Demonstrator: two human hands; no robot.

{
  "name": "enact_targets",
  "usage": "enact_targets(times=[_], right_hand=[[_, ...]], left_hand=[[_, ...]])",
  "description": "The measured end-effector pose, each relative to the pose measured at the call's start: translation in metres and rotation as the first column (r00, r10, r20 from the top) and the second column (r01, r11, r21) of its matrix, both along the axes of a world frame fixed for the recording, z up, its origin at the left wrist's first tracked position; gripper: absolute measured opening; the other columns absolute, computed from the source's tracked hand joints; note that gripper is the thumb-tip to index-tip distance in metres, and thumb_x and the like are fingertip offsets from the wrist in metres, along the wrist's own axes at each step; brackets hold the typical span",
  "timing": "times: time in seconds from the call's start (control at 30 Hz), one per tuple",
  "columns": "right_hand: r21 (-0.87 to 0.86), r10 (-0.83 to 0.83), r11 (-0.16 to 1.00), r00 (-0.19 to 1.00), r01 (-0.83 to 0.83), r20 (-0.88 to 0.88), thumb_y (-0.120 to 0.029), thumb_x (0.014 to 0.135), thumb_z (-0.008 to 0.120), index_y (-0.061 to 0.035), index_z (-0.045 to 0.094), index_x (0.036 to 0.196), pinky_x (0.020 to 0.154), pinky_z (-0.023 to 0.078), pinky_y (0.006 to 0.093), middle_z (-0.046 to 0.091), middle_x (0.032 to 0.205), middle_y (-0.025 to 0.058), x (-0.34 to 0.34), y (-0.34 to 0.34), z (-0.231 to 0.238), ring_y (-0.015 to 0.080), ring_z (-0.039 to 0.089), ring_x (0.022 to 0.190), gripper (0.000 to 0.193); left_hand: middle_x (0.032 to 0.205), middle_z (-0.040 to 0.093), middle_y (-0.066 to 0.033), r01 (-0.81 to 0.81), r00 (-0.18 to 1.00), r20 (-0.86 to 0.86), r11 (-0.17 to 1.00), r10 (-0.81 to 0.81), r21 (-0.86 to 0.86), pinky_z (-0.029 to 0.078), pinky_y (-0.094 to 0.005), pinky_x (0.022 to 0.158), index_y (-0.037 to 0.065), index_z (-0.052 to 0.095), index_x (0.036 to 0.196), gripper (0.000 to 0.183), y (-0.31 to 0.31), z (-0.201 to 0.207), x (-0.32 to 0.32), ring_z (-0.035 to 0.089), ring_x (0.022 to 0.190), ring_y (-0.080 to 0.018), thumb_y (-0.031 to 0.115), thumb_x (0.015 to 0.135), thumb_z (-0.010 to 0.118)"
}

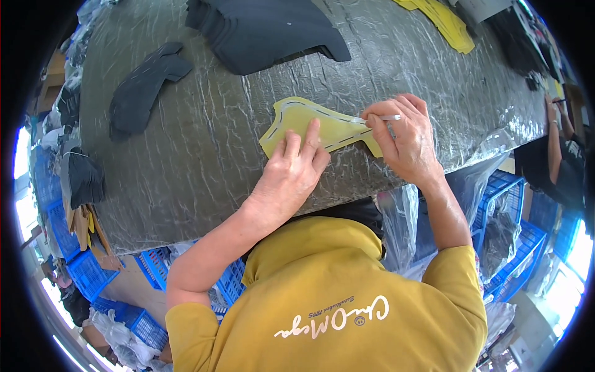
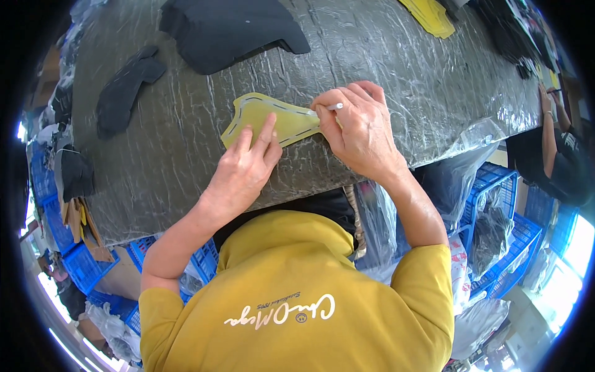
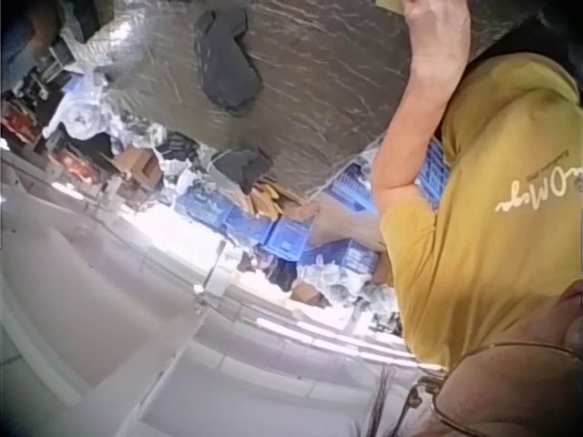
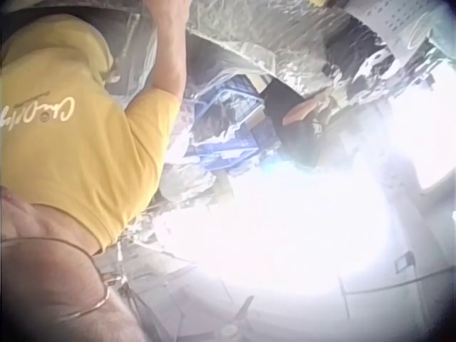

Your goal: Tracing shoe patterns onto material components using a template and a marking pen.

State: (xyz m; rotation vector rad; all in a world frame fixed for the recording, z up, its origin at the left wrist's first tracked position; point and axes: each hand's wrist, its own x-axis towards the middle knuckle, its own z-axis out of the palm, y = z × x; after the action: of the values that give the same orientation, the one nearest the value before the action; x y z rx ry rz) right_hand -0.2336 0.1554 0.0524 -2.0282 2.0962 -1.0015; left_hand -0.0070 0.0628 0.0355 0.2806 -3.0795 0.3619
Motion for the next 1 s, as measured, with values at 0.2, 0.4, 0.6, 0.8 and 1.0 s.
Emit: enact_targets(times=[0.2,0.4,0.6,0.8,1.0], right_hand=[[0.068,-0.031,0.997,1.0,0.03,0.002,-0.007,0.093,0.066,-0.011,0.066,0.093,0.095,0.044,0.0409,0.068,0.078,0.0024,-0.005,0.01,0.004,0.0247,0.066,0.077,0.004],[0.052,-0.06,0.997,0.998,0.059,0.019,-0.007,0.093,0.065,-0.0109,0.066,0.093,0.095,0.044,0.041,0.068,0.079,0.0026,-0.009,0.016,0.005,0.0255,0.066,0.078,0.004],[0.101,-0.084,0.991,0.996,0.084,0.001,-0.008,0.096,0.06,-0.0103,0.065,0.094,0.095,0.044,0.0415,0.068,0.084,0.0045,-0.019,0.02,0.008,0.0251,0.066,0.081,0.006],[0.199,-0.232,0.961,0.954,0.195,0.189,-0.013,0.1,0.053,-0.007,0.063,0.104,0.077,0.052,0.0443,0.062,0.09,0.0116,-0.018,0.015,0.004,0.0349,0.066,0.08,0.013],[0.328,-0.192,0.928,0.981,0.175,0.02,-0.02,0.099,0.058,-0.0082,0.064,0.11,0.071,0.053,0.0491,0.062,0.099,0.0136,-0.005,0.023,-0.012,0.0384,0.068,0.083,0.017]], left_hand=[[0.146,0.051,-0.0218,0.0,1.0,0.018,1.0,0.0,-0.006,0.055,-0.0353,0.093,0.004,0.064,0.113,0.031,0.0,0.002,0.0,0.058,0.109,-0.0312,0.012,0.083,0.068],[0.149,0.051,-0.0203,-0.002,1.0,0.01,0.999,0.001,0.041,0.059,-0.0338,0.086,0.0,0.064,0.117,0.037,-0.001,0.005,0.0,0.062,0.107,-0.0313,0.004,0.081,0.067],[0.148,0.05,-0.0225,0.011,0.998,0.056,1.0,-0.011,-0.004,0.056,-0.0355,0.093,0.003,0.061,0.117,0.036,-0.001,0.003,0.0,0.058,0.11,-0.0318,0.011,0.083,0.069],[0.149,0.051,-0.0204,0.0,1.0,0.011,0.999,0.0,0.035,0.059,-0.0326,0.087,0.0,0.063,0.118,0.037,0.0,0.003,-0.001,0.06,0.108,-0.0302,0.005,0.082,0.067],[0.148,0.052,-0.0196,0.002,1.0,0.014,1.0,-0.002,0.023,0.058,-0.0325,0.087,0.0,0.063,0.119,0.037,0.001,0.006,-0.001,0.059,0.108,-0.0299,0.006,0.083,0.066]])
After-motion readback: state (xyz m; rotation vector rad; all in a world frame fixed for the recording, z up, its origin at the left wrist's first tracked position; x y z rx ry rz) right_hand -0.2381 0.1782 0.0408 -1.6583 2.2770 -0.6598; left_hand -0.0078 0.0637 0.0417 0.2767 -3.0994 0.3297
